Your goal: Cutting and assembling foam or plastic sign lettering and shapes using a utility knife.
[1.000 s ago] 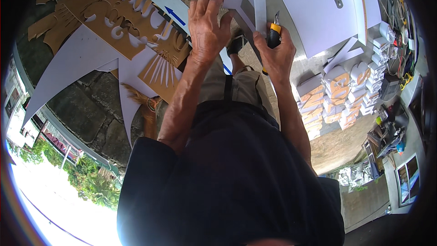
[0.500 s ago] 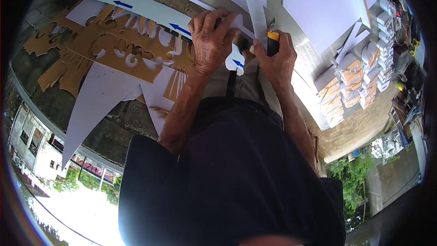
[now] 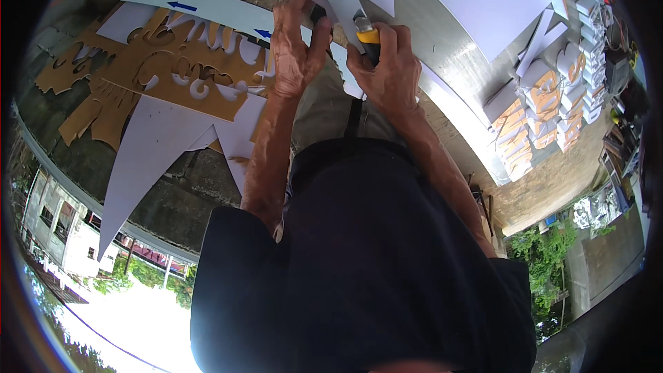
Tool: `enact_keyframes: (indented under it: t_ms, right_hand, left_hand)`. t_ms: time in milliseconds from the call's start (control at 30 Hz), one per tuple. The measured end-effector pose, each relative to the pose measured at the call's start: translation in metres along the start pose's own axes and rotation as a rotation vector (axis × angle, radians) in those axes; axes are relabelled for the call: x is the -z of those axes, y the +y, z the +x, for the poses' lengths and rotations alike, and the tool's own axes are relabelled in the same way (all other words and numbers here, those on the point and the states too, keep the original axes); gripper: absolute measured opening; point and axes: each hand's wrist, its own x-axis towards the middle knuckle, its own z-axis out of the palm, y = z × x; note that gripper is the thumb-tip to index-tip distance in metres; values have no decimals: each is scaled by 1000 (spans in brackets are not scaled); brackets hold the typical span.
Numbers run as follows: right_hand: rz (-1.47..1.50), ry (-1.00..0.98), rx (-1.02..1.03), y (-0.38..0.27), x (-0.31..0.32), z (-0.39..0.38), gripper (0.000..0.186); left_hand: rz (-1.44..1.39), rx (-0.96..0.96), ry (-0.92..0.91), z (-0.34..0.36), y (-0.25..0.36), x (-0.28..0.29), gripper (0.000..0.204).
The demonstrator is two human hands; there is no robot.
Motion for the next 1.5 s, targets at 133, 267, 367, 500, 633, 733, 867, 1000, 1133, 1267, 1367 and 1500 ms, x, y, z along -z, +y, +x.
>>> enact_keyframes:
  t_ms: [133,267,367,500,633,733,867,1000,1133,1267,1367,1500]
  right_hand:
    - [-84,1,-8,2,-6,-3,46]
    - [-61,2,-9,-4,-3,2,43]
    - [4,-5,7,1,-4,4,45]
    - [-38,-39,-18,-3,-2,2,49]
    - [-86,-61,-11,-8,-2,2,56]
    - [-89,-66,-1,-6,-4,1,58]
    - [-51,-65,-11,-7,-3,1,55]
    - [-1,31,-94,-3,2,9,47]
    - [-111,156,-147,12,4,38,39]
    - [-144,148,-137,16,4,46,35]
    - [-158,151,-152,16,3,52,36]
    - [-177,163,-117,20,3,61,37]
  left_hand:
    - [133,-69,-86,3,12,0,57]
    - [306,-180,-178,12,4,0,49]
    - [304,-181,-201,14,6,2,45]
    - [313,-179,-159,13,5,0,49]
    - [145,-130,-131,11,-1,2,46]
    - [169,-162,-146,12,-2,4,46]
    - [240,-207,-191,15,-7,8,47]
    - [286,-221,-212,17,-7,9,44]
    - [278,-204,-206,15,-5,9,42]
    - [272,-204,-216,16,-6,9,42]
    - [276,-224,-229,17,-8,10,46]
    - [263,-228,-271,21,-5,13,47]
